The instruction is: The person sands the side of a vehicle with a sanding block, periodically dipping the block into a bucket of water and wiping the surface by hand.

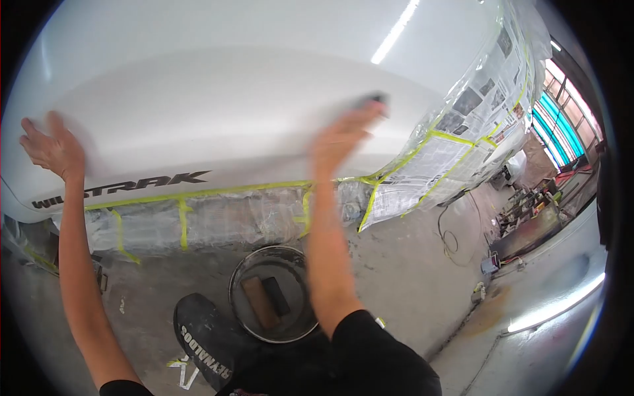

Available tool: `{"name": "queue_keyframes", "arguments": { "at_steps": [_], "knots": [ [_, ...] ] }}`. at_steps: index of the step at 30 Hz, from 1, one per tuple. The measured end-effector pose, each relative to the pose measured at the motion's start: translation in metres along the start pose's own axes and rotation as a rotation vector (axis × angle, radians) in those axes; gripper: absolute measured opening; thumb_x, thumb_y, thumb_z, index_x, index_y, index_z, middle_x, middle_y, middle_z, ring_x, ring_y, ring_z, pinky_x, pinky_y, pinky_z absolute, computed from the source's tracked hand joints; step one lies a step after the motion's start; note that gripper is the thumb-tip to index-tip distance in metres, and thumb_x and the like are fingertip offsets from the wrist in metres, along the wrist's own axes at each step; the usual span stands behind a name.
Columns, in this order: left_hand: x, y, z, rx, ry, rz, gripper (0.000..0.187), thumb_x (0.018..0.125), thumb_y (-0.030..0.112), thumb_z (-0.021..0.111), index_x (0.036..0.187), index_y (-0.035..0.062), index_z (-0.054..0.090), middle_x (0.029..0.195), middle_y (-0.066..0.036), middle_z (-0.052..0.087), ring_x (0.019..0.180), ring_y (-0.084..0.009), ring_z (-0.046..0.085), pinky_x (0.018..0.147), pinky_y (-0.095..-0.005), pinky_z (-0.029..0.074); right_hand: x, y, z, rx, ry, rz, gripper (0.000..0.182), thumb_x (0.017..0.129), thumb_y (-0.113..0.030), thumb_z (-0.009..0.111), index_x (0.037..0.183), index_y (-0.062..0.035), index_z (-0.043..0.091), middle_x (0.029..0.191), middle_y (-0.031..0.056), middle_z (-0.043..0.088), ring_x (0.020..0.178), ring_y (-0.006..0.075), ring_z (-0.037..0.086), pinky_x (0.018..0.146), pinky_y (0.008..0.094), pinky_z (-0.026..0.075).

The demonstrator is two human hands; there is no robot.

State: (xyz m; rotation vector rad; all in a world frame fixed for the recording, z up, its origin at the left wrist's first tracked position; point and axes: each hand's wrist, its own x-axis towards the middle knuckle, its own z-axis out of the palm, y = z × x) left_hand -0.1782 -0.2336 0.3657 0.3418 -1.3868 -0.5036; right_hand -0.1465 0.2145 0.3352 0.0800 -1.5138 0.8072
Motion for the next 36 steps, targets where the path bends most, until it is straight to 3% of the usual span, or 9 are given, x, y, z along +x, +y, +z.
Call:
{"name": "queue_keyframes", "arguments": {
  "at_steps": [1,5,8,13,17,23,27,32,36],
  "knots": [
    [0.002,-0.001,0.002,0.0,0.002,0.014,0.069,0.095,0.05,0.048,0.146,0.0063,0.035,0.143,-0.034,0.033,0.133,-0.0508,0.03,0.11,-0.0574,0.022,0.04,0.01,-0.03,-0.072,0.059,0.361,0.062,0.107,-0.039,0.018,0.153,0.0019,0.012,0.16,0.0196,0.015,0.15,0.0327,0.011,0.122,0.0415,0.003],
    [-0.002,-0.005,0.003,0.049,0.018,0.031,0.068,0.095,0.051,0.049,0.144,0.0056,0.038,0.14,-0.035,0.037,0.128,-0.0513,0.036,0.107,-0.058,0.026,0.019,-0.018,0.009,-0.223,0.048,0.132,0.061,0.105,-0.028,0.034,0.152,0.0055,0.013,0.158,0.0255,0.018,0.15,0.0329,0.012,0.121,0.0389,0.007],
    [0.007,-0.005,0.003,0.061,0.036,0.051,0.068,0.094,0.05,0.049,0.144,0.0057,0.038,0.138,-0.035,0.039,0.127,-0.0515,0.038,0.107,-0.0582,0.027,-0.058,-0.1,0.06,-0.155,-0.311,-0.293,0.079,0.089,-0.016,0.058,0.155,-0.0011,0.017,0.161,0.0209,0.016,0.15,0.0381,0.008,0.115,0.0624,0.002],
    [0.003,-0.001,-0.001,0.006,0.003,0.02,0.069,0.094,0.052,0.048,0.145,0.0064,0.037,0.141,-0.035,0.036,0.129,-0.0513,0.035,0.108,-0.0579,0.025,0.011,-0.009,-0.012,-0.394,-0.396,-0.606,0.063,0.092,-0.016,0.053,0.151,-0.0063,0.032,0.159,0.0144,0.027,0.148,0.031,0.022,0.117,0.06,0.003],
    [-0.002,-0.001,0.003,-0.017,0.013,-0.021,0.071,0.095,0.054,0.048,0.147,0.0086,0.035,0.145,-0.035,0.031,0.133,-0.0504,0.031,0.11,-0.0569,0.023,0.078,0.072,-0.07,-0.244,0.005,0.023,0.056,0.106,-0.027,0.033,0.15,0.0056,0.024,0.159,0.0241,0.018,0.15,0.0337,0.011,0.119,0.0528,0.0],
    [0.005,-0.006,0.004,0.013,0.028,0.016,0.07,0.095,0.052,0.049,0.149,0.0099,0.033,0.147,-0.034,0.028,0.136,-0.0498,0.028,0.112,-0.0564,0.021,-0.03,-0.078,0.037,-0.117,-0.496,-0.467,0.072,0.093,-0.028,0.054,0.154,-0.0037,0.024,0.162,0.0155,0.018,0.151,0.0296,0.012,0.117,0.0587,0.002],
    [0.004,-0.003,0.0,-0.023,-0.018,0.012,0.07,0.095,0.051,0.049,0.148,0.0087,0.034,0.148,-0.034,0.029,0.137,-0.0489,0.027,0.112,-0.0564,0.02,0.025,-0.05,-0.003,-0.274,-0.884,-0.827,0.074,0.09,-0.037,0.058,0.153,-0.0105,0.03,0.16,0.0104,0.028,0.148,0.0276,0.024,0.115,0.0637,0.006],
    [-0.001,-0.01,0.007,-0.03,0.022,0.017,0.071,0.094,0.051,0.05,0.148,0.0074,0.035,0.149,-0.033,0.028,0.138,-0.0479,0.027,0.113,-0.0558,0.019,0.078,0.068,-0.088,-0.47,-0.587,-0.774,0.078,0.087,-0.031,0.063,0.153,-0.0074,0.03,0.16,0.0145,0.025,0.149,0.0305,0.022,0.117,0.0593,0.001],
    [0.0,-0.008,0.007,-0.042,0.05,0.016,0.073,0.094,0.053,0.049,0.149,0.0076,0.034,0.149,-0.034,0.026,0.14,-0.0477,0.023,0.114,-0.0558,0.017,0.054,-0.015,-0.01,-0.302,-0.613,-0.887,0.075,0.091,-0.039,0.058,0.153,-0.0058,0.03,0.159,0.0156,0.028,0.148,0.0318,0.023,0.118,0.0576,0.003]
  ]
}}
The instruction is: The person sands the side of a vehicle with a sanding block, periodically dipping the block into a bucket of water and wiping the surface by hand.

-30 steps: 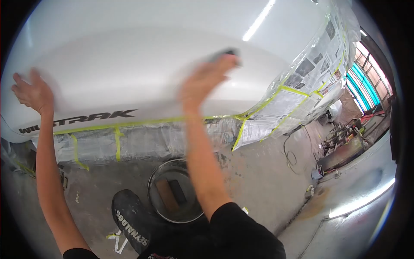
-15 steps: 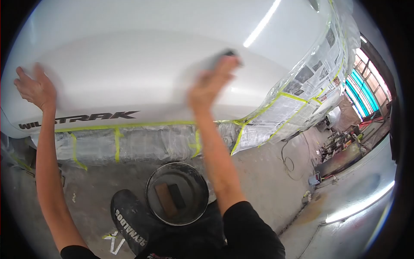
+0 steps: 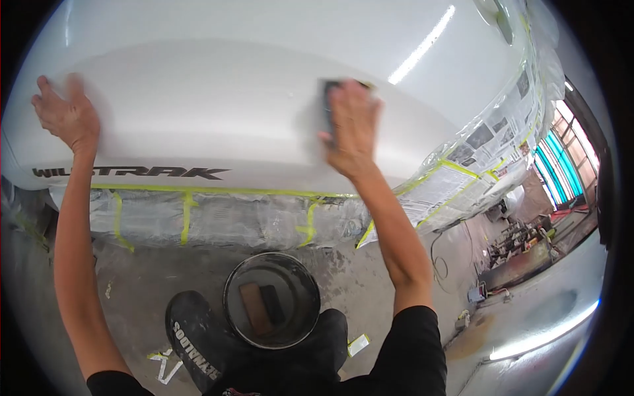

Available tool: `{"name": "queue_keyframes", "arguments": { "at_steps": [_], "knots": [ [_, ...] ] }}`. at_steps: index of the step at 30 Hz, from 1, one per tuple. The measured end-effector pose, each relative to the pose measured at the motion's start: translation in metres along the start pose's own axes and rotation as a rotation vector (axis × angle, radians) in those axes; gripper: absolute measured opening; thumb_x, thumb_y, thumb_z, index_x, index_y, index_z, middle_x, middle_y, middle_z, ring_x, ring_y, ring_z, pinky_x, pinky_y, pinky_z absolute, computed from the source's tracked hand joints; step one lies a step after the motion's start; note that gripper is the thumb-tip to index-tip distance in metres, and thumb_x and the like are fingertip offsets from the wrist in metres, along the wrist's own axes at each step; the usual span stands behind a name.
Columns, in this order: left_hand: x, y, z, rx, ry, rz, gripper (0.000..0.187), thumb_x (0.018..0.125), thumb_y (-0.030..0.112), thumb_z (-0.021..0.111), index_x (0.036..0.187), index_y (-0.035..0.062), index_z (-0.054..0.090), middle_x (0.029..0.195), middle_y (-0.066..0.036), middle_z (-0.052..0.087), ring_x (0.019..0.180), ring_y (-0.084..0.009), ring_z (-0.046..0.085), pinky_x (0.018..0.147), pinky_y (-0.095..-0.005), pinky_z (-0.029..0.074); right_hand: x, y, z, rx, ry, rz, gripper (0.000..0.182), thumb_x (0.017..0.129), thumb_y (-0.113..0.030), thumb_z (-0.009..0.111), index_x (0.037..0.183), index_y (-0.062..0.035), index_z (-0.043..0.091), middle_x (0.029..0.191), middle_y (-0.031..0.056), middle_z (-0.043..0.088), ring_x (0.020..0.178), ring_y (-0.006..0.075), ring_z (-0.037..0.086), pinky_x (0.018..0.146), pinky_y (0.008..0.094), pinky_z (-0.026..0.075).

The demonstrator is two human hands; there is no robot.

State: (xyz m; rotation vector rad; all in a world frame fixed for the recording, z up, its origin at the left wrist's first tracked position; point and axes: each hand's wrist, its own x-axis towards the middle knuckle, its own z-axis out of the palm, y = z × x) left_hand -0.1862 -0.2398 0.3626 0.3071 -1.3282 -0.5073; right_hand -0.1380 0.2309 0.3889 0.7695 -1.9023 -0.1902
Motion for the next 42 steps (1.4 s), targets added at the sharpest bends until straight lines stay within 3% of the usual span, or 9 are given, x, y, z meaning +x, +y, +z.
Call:
{"name": "queue_keyframes", "arguments": {
  "at_steps": [6,10,14,18,22,28,33,36,42],
  "knots": [
    [-0.001,0.001,-0.004,-0.006,-0.07,-0.046,0.078,0.094,0.059,0.046,0.153,0.0101,0.027,0.152,-0.034,0.017,0.14,-0.0488,0.017,0.114,-0.0573,0.015,0.055,-0.021,-0.021,-0.068,-0.177,-0.316,0.073,0.086,-0.043,0.062,0.15,-0.0143,0.039,0.156,0.0042,0.036,0.143,0.0233,0.035,0.115,0.058,0.018],
    [-0.002,0.01,-0.006,-0.016,-0.083,-0.113,0.073,0.097,0.052,0.046,0.153,0.0085,0.027,0.155,-0.03,0.017,0.144,-0.0444,0.014,0.116,-0.053,0.012,-0.048,0.068,-0.06,-0.211,-0.381,0.006,0.077,0.082,-0.034,0.068,0.15,-0.0136,0.038,0.157,0.0063,0.035,0.144,0.0255,0.034,0.115,0.0631,0.012],
    [0.0,0.006,-0.009,-0.046,-0.105,-0.103,0.078,0.095,0.059,0.044,0.154,0.0122,0.024,0.154,-0.033,0.012,0.142,-0.0464,0.012,0.115,-0.0565,0.013,-0.013,0.023,-0.019,-0.063,-0.147,-0.081,0.081,0.08,-0.033,0.071,0.15,-0.0082,0.037,0.157,0.0126,0.033,0.145,0.0317,0.031,0.113,0.0651,0.012],
    [0.0,0.012,-0.011,-0.036,-0.128,-0.105,0.077,0.096,0.057,0.045,0.154,0.0121,0.024,0.155,-0.031,0.01,0.144,-0.045,0.011,0.115,-0.0557,0.012,0.088,-0.092,0.015,0.063,-0.036,-0.255,0.062,0.093,-0.04,0.054,0.146,-0.0088,0.043,0.154,0.006,0.039,0.141,0.0217,0.037,0.115,0.0565,0.022],
    [0.0,0.01,-0.009,-0.038,-0.131,-0.131,0.077,0.096,0.057,0.045,0.154,0.0117,0.023,0.156,-0.03,0.009,0.145,-0.0436,0.009,0.116,-0.0553,0.011,0.064,-0.042,-0.016,0.005,-0.15,-0.268,0.064,0.091,-0.035,0.059,0.147,-0.0115,0.041,0.154,0.0009,0.04,0.14,0.0173,0.039,0.114,0.0573,0.022],
    [0.0,0.015,-0.013,-0.081,-0.143,-0.151,0.078,0.095,0.056,0.046,0.154,0.0118,0.023,0.156,-0.03,0.008,0.145,-0.0438,0.008,0.115,-0.0565,0.01,-0.005,-0.006,-0.01,-0.044,-0.17,0.042,0.075,0.083,-0.029,0.068,0.149,-0.0059,0.039,0.156,0.0131,0.035,0.145,0.0301,0.03,0.115,0.0631,0.002],
    [0.0,0.007,-0.011,-0.009,-0.13,-0.086,0.076,0.096,0.055,0.046,0.155,0.0126,0.022,0.156,-0.029,0.01,0.144,-0.0447,0.01,0.115,-0.0574,0.013,0.104,-0.128,0.023,0.264,0.0,-0.112,0.068,0.091,-0.033,0.061,0.15,-0.0107,0.037,0.159,0.0058,0.03,0.147,0.0223,0.028,0.115,0.0594,0.018],
    [0.0,0.008,-0.01,0.003,-0.154,-0.113,0.076,0.096,0.053,0.047,0.155,0.0127,0.021,0.156,-0.029,0.01,0.144,-0.0453,0.012,0.114,-0.0575,0.014,0.082,-0.089,0.016,0.019,-0.03,-0.15,0.059,0.093,-0.028,0.055,0.147,-0.0117,0.041,0.156,0.0052,0.035,0.144,0.0211,0.032,0.113,0.0582,0.023],
    [-0.001,-0.001,-0.007,0.017,-0.138,-0.096,0.076,0.096,0.054,0.048,0.155,0.0128,0.022,0.156,-0.029,0.011,0.143,-0.0451,0.013,0.115,-0.0559,0.014,-0.034,0.029,0.005,0.088,0.525,0.868,0.067,0.097,-0.021,0.051,0.153,0.0001,0.021,0.16,0.0206,0.017,0.15,0.0326,0.01,0.117,0.0565,0.003]
  ]
}}
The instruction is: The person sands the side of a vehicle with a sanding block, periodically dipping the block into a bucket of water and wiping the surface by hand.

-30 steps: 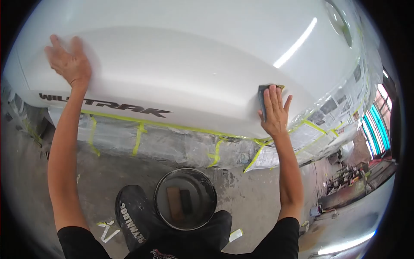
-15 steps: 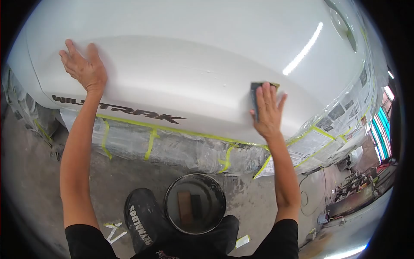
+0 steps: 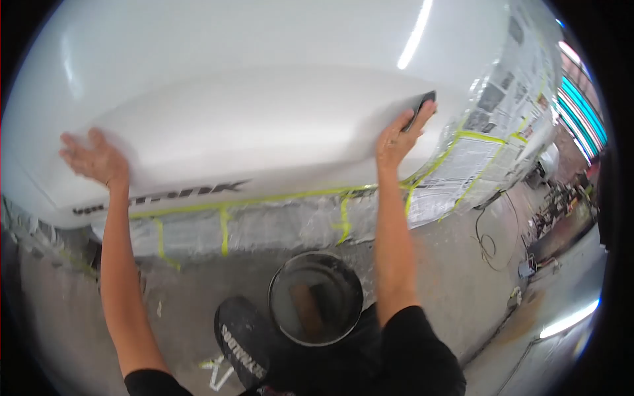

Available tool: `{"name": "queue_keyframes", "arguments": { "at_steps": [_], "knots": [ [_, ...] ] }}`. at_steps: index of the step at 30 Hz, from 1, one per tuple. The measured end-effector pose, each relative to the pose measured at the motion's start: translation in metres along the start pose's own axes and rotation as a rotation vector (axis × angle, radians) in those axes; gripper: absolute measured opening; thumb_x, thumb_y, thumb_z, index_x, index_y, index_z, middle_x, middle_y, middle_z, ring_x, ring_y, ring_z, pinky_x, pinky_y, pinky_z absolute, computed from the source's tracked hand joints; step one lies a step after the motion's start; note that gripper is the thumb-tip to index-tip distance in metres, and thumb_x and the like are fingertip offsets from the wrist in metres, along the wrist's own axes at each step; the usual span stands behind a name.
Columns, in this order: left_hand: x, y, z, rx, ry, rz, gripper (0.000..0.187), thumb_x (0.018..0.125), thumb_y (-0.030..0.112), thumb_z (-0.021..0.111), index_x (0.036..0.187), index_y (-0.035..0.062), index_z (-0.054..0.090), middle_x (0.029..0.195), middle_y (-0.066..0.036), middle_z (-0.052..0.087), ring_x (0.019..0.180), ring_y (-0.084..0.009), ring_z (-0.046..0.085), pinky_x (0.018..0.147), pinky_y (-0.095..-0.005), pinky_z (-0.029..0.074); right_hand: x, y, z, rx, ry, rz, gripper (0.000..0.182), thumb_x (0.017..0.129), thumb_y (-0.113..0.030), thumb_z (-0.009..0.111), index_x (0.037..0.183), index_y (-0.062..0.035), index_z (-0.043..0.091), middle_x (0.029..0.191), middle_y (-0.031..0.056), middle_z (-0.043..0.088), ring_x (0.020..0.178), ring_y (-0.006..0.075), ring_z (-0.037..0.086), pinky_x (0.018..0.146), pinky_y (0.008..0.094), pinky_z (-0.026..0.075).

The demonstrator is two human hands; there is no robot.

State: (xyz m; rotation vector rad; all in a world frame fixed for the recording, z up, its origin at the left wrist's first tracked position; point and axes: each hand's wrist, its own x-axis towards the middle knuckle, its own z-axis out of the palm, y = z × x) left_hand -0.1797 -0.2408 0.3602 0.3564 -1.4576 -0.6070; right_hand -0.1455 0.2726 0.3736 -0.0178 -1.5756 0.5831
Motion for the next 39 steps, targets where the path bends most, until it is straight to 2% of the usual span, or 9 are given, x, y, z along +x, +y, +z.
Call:
{"name": "queue_keyframes", "arguments": {
  "at_steps": [3,6,9,16,22,29,33,36,39],
  "knots": [
    [-0.002,0.009,-0.002,-0.013,-0.009,0.004,0.076,0.097,0.055,0.046,0.155,0.013,0.022,0.156,-0.029,0.01,0.144,-0.0442,0.012,0.115,-0.0555,0.014,-0.02,-0.071,0.039,0.021,0.029,0.253,0.065,0.102,-0.025,0.043,0.154,0.0024,0.013,0.162,0.0205,0.007,0.151,0.0306,-0.001,0.117,0.0528,-0.004],
    [0.001,0.013,-0.006,-0.015,-0.016,0.005,0.076,0.097,0.056,0.044,0.155,0.0131,0.021,0.156,-0.029,0.01,0.144,-0.0439,0.011,0.115,-0.0557,0.014,-0.096,-0.172,0.069,0.07,-0.296,-0.138,0.08,0.093,-0.027,0.055,0.154,0.002,0.013,0.162,0.0207,0.008,0.151,0.0332,0.002,0.112,0.0666,-0.003],
    [0.001,0.012,-0.005,0.001,-0.019,0.015,0.075,0.097,0.056,0.043,0.155,0.013,0.021,0.156,-0.029,0.009,0.145,-0.0441,0.01,0.115,-0.0557,0.013,-0.105,-0.158,0.052,-0.019,-0.449,-0.247,0.077,0.094,-0.027,0.054,0.155,-0.0001,0.014,0.162,0.0189,0.01,0.151,0.0332,0.006,0.112,0.0664,-0.001],
    [-0.002,0.017,-0.006,-0.021,-0.012,0.003,0.074,0.098,0.057,0.042,0.154,0.0129,0.022,0.155,-0.03,0.011,0.144,-0.0445,0.011,0.116,-0.0552,0.013,-0.007,-0.072,0.033,0.021,0.061,0.342,0.065,0.104,-0.027,0.039,0.154,0.0021,0.01,0.162,0.0221,0.006,0.151,0.0354,0.004,0.114,0.064,0.0],
    [0.0,0.014,-0.006,-0.025,0.02,0.062,0.072,0.098,0.053,0.044,0.154,0.0114,0.023,0.154,-0.031,0.013,0.143,-0.0452,0.012,0.115,-0.0555,0.014,-0.12,-0.145,0.045,-0.116,-0.439,-0.359,0.074,0.094,-0.028,0.051,0.154,0.0011,0.018,0.161,0.0203,0.014,0.15,0.0355,0.01,0.113,0.0656,-0.003],
    [-0.006,0.013,-0.006,-0.024,0.041,0.054,0.074,0.097,0.054,0.044,0.151,0.0065,0.028,0.151,-0.034,0.022,0.144,-0.0454,0.014,0.115,-0.0541,0.013,-0.011,-0.022,0.0,0.03,0.002,0.315,0.054,0.107,-0.028,0.026,0.153,-0.001,0.021,0.162,0.0168,0.014,0.151,0.0266,0.008,0.117,0.0576,-0.001],
    [0.006,0.013,-0.003,-0.006,0.075,0.085,0.073,0.096,0.053,0.046,0.15,0.0069,0.03,0.149,-0.036,0.024,0.139,-0.0495,0.021,0.113,-0.0559,0.016,-0.107,-0.128,0.048,0.002,-0.284,-0.263,0.079,0.087,-0.019,0.06,0.153,0.0015,0.022,0.16,0.0221,0.019,0.149,0.04,0.013,0.115,0.0616,-0.002],
    [0.002,0.012,-0.004,0.031,0.078,0.074,0.072,0.095,0.052,0.047,0.149,0.0071,0.032,0.146,-0.037,0.028,0.135,-0.0521,0.027,0.111,-0.0572,0.021,-0.095,-0.11,0.028,-0.093,-0.456,-0.548,0.066,0.093,-0.023,0.054,0.151,-0.0032,0.031,0.158,0.0144,0.031,0.147,0.0312,0.025,0.113,0.0668,-0.001],
    [0.002,0.005,0.003,0.037,0.106,0.114,0.071,0.094,0.051,0.048,0.147,0.0066,0.035,0.144,-0.038,0.03,0.132,-0.0528,0.031,0.109,-0.0582,0.024,-0.026,-0.013,-0.024,-0.151,-0.284,-0.247,0.055,0.102,-0.024,0.042,0.151,-0.0035,0.03,0.158,0.0132,0.029,0.149,0.0281,0.022,0.114,0.0646,-0.001]
  ]
}}
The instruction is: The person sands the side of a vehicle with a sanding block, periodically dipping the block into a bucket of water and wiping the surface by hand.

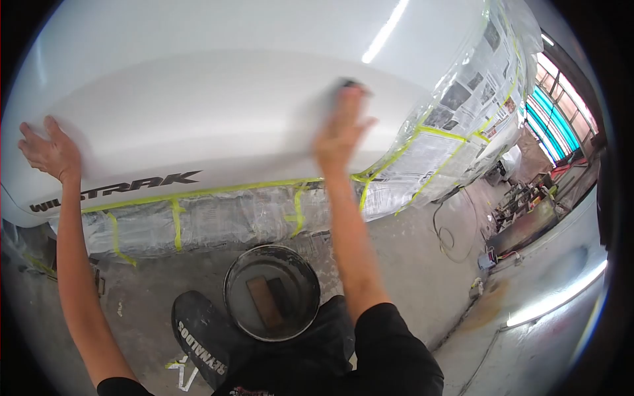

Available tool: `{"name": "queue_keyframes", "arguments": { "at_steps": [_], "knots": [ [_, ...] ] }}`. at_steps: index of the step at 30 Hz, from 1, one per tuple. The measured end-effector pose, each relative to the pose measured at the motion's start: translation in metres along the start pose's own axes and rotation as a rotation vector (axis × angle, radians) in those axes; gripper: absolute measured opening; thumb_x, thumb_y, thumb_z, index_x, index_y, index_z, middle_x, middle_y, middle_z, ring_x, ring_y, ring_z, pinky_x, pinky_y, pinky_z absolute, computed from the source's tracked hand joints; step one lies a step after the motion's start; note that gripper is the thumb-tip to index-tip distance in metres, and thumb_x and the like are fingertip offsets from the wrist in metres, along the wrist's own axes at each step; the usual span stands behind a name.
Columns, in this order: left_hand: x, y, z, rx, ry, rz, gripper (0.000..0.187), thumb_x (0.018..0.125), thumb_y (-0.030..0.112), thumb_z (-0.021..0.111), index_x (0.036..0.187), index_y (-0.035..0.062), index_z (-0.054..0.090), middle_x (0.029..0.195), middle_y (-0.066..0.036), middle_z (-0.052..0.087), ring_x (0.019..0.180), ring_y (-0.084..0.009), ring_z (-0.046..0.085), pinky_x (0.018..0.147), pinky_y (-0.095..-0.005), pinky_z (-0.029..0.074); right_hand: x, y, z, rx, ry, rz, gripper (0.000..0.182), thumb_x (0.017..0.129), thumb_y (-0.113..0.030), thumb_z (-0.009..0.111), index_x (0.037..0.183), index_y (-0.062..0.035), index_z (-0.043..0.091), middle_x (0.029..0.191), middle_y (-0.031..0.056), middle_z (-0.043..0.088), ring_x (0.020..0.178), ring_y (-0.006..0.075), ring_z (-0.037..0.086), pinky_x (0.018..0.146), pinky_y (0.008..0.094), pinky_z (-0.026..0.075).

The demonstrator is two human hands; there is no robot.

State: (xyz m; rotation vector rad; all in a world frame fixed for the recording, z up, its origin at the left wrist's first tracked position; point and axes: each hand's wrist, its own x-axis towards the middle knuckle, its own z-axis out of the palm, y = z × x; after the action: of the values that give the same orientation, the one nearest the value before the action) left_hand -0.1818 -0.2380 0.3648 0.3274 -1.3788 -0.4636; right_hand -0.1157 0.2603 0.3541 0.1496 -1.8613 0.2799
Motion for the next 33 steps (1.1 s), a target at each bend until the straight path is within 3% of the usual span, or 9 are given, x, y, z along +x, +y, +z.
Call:
{"name": "queue_keyframes", "arguments": {
  "at_steps": [4,6,9,11,17,23,27,30,33],
  "knots": [
    [0.003,0.004,-0.004,0.011,-0.02,-0.035,0.069,0.094,0.05,0.049,0.145,0.0058,0.037,0.143,-0.036,0.032,0.131,-0.0521,0.033,0.109,-0.0579,0.025,0.018,-0.009,0.018,0.2,0.281,0.377,0.058,0.107,-0.038,0.027,0.151,-0.0011,0.028,0.159,0.0179,0.025,0.15,0.0301,0.016,0.117,0.0557,-0.003],
    [0.003,0.001,-0.002,0.014,-0.013,-0.025,0.068,0.094,0.051,0.049,0.144,0.0059,0.038,0.143,-0.036,0.033,0.132,-0.0511,0.032,0.11,-0.0568,0.024,0.0,-0.074,0.047,0.208,0.148,0.123,0.059,0.1,-0.019,0.042,0.152,0.002,0.022,0.161,0.0193,0.017,0.151,0.0312,0.006,0.118,0.0559,0.0],
    [0.006,-0.003,-0.001,0.034,0.016,0.009,0.068,0.094,0.052,0.048,0.144,0.0061,0.038,0.142,-0.035,0.034,0.133,-0.0497,0.032,0.111,-0.0555,0.022,-0.037,-0.146,0.062,0.296,-0.253,-0.313,0.067,0.091,-0.019,0.054,0.152,-0.0069,0.03,0.161,0.0126,0.024,0.149,0.0288,0.02,0.115,0.0645,0.003],
    [0.003,-0.002,0.004,0.022,0.023,0.031,0.069,0.094,0.052,0.048,0.145,0.0062,0.038,0.141,-0.034,0.035,0.133,-0.0492,0.032,0.111,-0.0552,0.022,-0.026,-0.101,0.049,-0.069,-0.291,-0.566,0.066,0.089,-0.018,0.056,0.151,-0.0093,0.034,0.16,0.0098,0.026,0.149,0.0267,0.021,0.115,0.0645,0.004],
    [-0.002,-0.014,0.007,0.021,0.016,0.018,0.072,0.093,0.055,0.048,0.146,0.007,0.036,0.143,-0.034,0.034,0.133,-0.0488,0.033,0.111,-0.0555,0.022,-0.011,0.088,-0.013,-0.039,0.088,0.308,0.063,0.096,-0.014,0.046,0.153,-0.0016,0.023,0.161,0.0177,0.019,0.15,0.0322,0.014,0.116,0.0596,0.0],
    [0.003,-0.004,0.003,0.049,0.029,0.009,0.071,0.093,0.054,0.048,0.147,0.0079,0.037,0.143,-0.033,0.035,0.132,-0.0489,0.034,0.111,-0.0551,0.024,-0.039,-0.096,0.042,0.162,-0.144,-0.189,0.078,0.088,-0.027,0.062,0.152,-0.0015,0.026,0.159,0.0198,0.023,0.149,0.0375,0.016,0.116,0.0619,0.006],
    [0.002,-0.004,0.002,0.066,0.013,-0.015,0.07,0.093,0.052,0.049,0.146,0.0069,0.038,0.143,-0.033,0.035,0.133,-0.0487,0.034,0.111,-0.055,0.024,-0.016,-0.01,-0.015,0.001,-0.525,-0.516,0.075,0.089,-0.035,0.061,0.152,-0.0072,0.031,0.16,0.0085,0.028,0.149,0.026,0.023,0.117,0.0592,0.01],
    [0.005,-0.011,0.008,0.05,0.001,-0.018,0.071,0.093,0.051,0.05,0.145,0.0054,0.038,0.142,-0.034,0.037,0.131,-0.0494,0.036,0.11,-0.0556,0.026,-0.022,0.113,-0.049,-0.219,-0.4,-0.35,0.076,0.09,-0.032,0.059,0.154,-0.01,0.025,0.161,0.0137,0.021,0.15,0.031,0.017,0.117,0.0604,0.006],
    [0.003,-0.014,0.006,0.092,0.017,0.021,0.07,0.092,0.05,0.051,0.143,0.0033,0.04,0.138,-0.036,0.041,0.124,-0.0513,0.043,0.107,-0.0565,0.03,-0.017,0.091,-0.033,-0.167,-0.415,-0.435,0.08,0.088,-0.032,0.062,0.155,-0.0096,0.024,0.161,0.0157,0.02,0.15,0.0325,0.016,0.116,0.0603,0.006]
  ]
}}
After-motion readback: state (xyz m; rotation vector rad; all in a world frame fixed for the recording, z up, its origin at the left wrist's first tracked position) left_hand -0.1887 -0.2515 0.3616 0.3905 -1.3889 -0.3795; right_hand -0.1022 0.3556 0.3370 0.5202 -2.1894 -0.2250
